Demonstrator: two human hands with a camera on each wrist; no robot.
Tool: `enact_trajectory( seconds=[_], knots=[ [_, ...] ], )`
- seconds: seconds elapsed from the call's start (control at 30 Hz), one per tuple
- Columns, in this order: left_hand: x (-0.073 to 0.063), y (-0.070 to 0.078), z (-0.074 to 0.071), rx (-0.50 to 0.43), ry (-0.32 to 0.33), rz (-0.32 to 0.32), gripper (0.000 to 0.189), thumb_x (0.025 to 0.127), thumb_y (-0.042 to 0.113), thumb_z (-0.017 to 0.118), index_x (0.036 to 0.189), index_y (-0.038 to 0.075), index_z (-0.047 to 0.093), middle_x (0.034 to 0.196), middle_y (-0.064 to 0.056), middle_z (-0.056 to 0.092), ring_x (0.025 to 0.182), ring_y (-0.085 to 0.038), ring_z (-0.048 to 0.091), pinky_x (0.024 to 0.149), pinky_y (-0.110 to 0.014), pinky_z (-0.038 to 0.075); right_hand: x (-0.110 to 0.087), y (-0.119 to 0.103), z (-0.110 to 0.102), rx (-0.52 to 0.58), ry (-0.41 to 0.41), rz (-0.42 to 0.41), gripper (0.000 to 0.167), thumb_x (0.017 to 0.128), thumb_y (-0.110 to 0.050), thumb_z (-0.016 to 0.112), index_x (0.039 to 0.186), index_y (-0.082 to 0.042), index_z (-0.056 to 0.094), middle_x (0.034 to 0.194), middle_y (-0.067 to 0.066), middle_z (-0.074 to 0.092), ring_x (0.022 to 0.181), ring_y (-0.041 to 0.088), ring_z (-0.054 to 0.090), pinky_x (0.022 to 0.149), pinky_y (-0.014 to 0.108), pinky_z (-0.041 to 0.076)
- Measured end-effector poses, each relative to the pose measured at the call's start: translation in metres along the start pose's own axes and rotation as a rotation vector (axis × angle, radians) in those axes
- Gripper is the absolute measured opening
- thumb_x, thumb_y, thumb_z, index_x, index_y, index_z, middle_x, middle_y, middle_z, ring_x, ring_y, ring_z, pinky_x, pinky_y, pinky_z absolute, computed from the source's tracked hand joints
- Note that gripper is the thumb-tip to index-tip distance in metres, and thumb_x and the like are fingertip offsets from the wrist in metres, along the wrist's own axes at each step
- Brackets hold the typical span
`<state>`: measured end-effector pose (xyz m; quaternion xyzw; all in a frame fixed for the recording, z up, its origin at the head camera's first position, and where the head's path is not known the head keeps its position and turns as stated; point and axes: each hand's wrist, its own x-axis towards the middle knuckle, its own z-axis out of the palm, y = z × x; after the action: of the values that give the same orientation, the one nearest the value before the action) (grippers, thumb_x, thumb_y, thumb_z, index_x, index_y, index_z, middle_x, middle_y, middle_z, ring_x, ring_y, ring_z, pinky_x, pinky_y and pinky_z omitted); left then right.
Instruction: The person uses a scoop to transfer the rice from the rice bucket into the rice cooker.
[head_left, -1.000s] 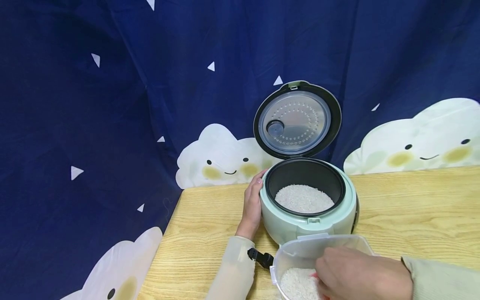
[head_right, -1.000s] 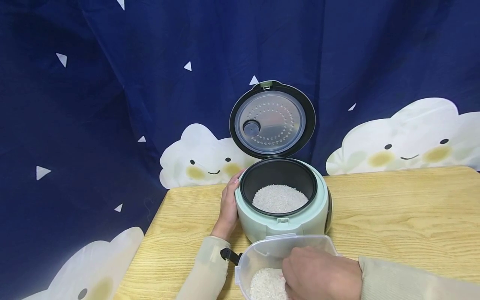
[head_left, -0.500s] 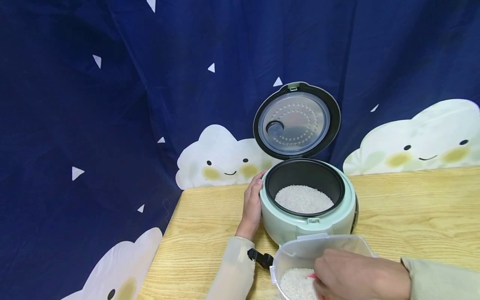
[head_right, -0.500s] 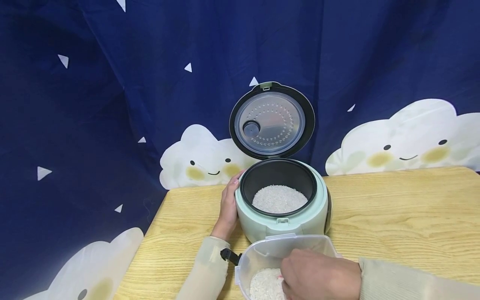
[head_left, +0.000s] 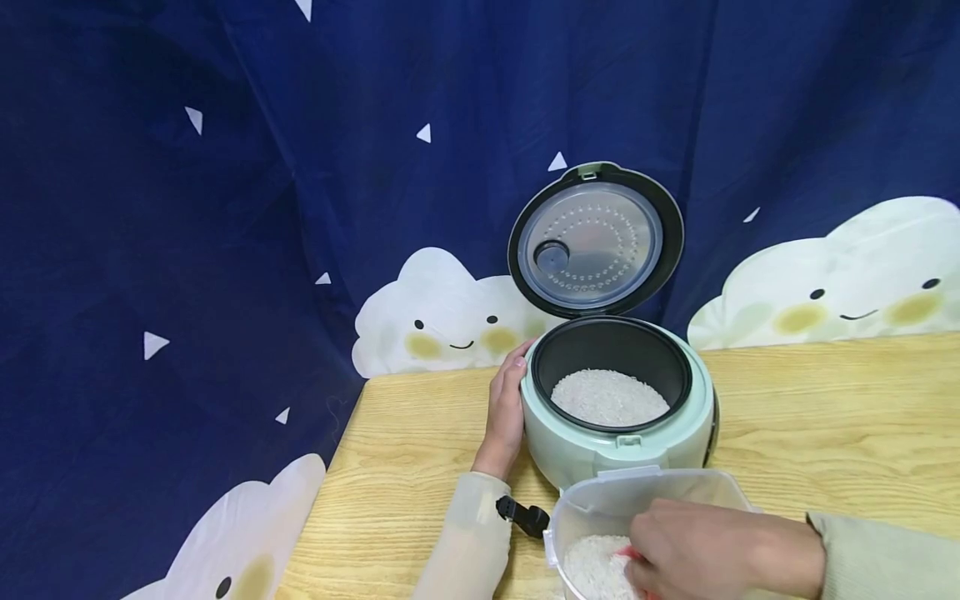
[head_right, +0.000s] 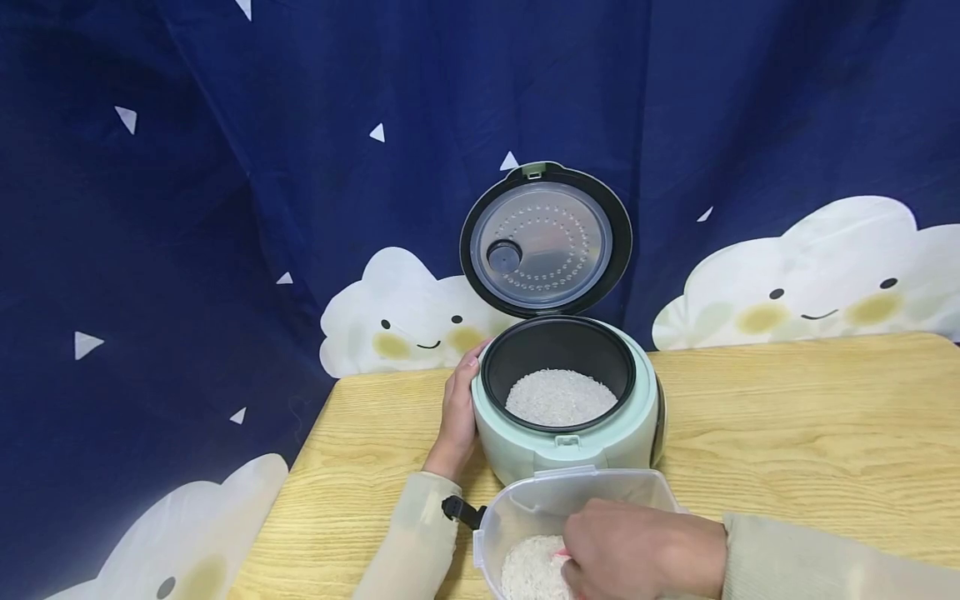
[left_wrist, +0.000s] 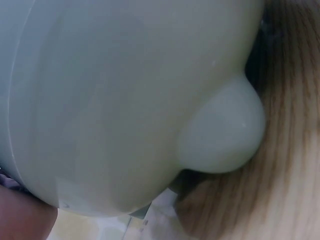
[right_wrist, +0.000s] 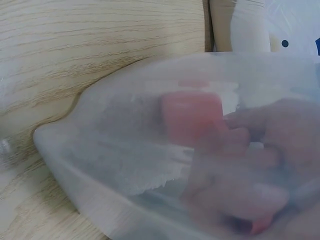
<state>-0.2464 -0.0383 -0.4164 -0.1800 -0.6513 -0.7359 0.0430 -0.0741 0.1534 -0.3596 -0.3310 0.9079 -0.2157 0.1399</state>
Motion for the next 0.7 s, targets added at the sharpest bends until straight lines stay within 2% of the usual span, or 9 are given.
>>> enact_trajectory(
  seconds=[0.2, 0.43, 0.7],
  knots=[
    [-0.0002, 0.0003, -0.0002, -0.013, 0.002, 0.002, 0.051, 0.107, 0.032, 0.036, 0.148, 0.009, 0.056, 0.153, -0.004, 0.058, 0.147, -0.021, 0.050, 0.126, -0.034, 0.037, 0.0004, -0.0004, -0.0014, -0.006, -0.001, -0.005, 0.043, 0.091, -0.023, 0.065, 0.051, -0.022, 0.052, 0.047, -0.024, 0.030, 0.043, -0.013, 0.025, 0.042, 0.010, 0.025],
    [-0.0004, 0.0000, -0.0010, -0.018, 0.008, -0.014, 0.049, 0.106, 0.033, 0.037, 0.147, 0.014, 0.058, 0.152, -0.003, 0.058, 0.146, -0.020, 0.051, 0.125, -0.034, 0.038, 0.0015, -0.0043, -0.0035, -0.021, -0.004, -0.033, 0.042, 0.093, -0.023, 0.064, 0.052, -0.021, 0.054, 0.048, -0.024, 0.032, 0.045, -0.010, 0.024, 0.042, 0.011, 0.022],
    [0.0001, -0.0012, -0.0002, 0.005, 0.003, -0.014, 0.050, 0.107, 0.032, 0.036, 0.148, 0.012, 0.056, 0.152, -0.001, 0.059, 0.146, -0.019, 0.051, 0.125, -0.035, 0.038, 0.0023, -0.0045, -0.0019, -0.001, -0.051, 0.054, 0.042, 0.092, -0.023, 0.066, 0.053, -0.022, 0.051, 0.049, -0.022, 0.030, 0.046, -0.003, 0.027, 0.044, 0.015, 0.024]
  ],
)
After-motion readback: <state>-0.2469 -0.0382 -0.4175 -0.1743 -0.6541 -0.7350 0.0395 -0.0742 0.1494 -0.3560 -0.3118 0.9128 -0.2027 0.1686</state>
